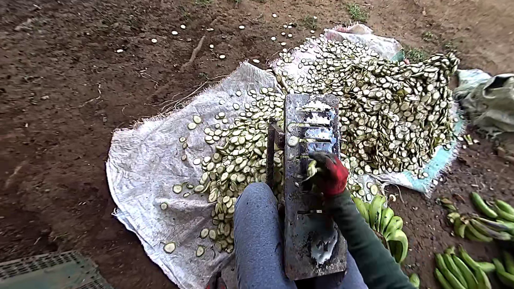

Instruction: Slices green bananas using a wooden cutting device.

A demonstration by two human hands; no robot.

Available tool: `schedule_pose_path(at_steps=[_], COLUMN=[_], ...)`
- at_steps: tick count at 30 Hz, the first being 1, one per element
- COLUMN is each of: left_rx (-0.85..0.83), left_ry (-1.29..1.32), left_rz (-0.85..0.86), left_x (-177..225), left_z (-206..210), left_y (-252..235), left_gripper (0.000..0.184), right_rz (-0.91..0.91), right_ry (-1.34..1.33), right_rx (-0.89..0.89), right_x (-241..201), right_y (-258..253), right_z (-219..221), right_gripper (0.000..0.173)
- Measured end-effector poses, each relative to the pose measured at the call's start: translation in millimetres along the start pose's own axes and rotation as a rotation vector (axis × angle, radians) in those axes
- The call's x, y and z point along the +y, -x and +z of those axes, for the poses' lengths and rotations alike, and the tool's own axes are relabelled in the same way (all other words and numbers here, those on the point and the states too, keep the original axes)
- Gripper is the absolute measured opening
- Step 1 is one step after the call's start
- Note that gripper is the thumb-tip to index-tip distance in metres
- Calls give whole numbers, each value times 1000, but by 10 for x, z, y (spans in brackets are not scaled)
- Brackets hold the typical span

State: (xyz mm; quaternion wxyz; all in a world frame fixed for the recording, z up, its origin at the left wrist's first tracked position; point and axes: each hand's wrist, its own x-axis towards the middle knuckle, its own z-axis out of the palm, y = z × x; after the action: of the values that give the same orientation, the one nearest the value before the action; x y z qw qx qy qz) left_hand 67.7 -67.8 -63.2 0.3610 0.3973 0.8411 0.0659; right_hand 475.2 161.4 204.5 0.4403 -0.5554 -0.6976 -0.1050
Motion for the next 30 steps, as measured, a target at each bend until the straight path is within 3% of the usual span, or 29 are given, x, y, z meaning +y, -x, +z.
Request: schedule_pose_path(at_steps=[3, 5, 7, 12, 14, 18, 21, 24, 26, 30], left_rx=[82, 97, 87, -7, -46, -33, 45, 78, 63, -22], left_ry=[81, 124, 130, 43, 1, -15, 81, 129, 131, 44], left_rz=[37, 55, 70, 78, 30, 30, 63, 62, 74, 51], left_x=[94, 192, 209, -1, 8, 45, 150, 267, 223, 45], left_z=[-42, -107, -168, -87, -80, -69, -135, -225, -217, -175], left_y=[-1, 69, 126, 84, 113, 65, 90, 186, 211, 168], left_gripper=[33, 32, 33, 34, 35, 35, 33, 33, 33, 33], right_rz=[129, 211, 194, 193, 172, 74, 181, 264, 285, 224], right_ry=[47, 67, 45, -79, -100, -6, 32, 56, 43, -77], right_rx=[-38, -72, -73, 79, 88, 77, -4, -19, -59, 63], right_x=[399, 406, 198, -654, -732, -92, 380, 481, 284, -448], right_y=[-875, -1065, -722, 1218, 1400, 282, -714, -1069, -675, 986], right_z=[362, 395, 227, -508, -571, -10, 401, 495, 224, -443], right_gripper=[36, 38, 39, 25, 23, 29, 36, 40, 41, 24])
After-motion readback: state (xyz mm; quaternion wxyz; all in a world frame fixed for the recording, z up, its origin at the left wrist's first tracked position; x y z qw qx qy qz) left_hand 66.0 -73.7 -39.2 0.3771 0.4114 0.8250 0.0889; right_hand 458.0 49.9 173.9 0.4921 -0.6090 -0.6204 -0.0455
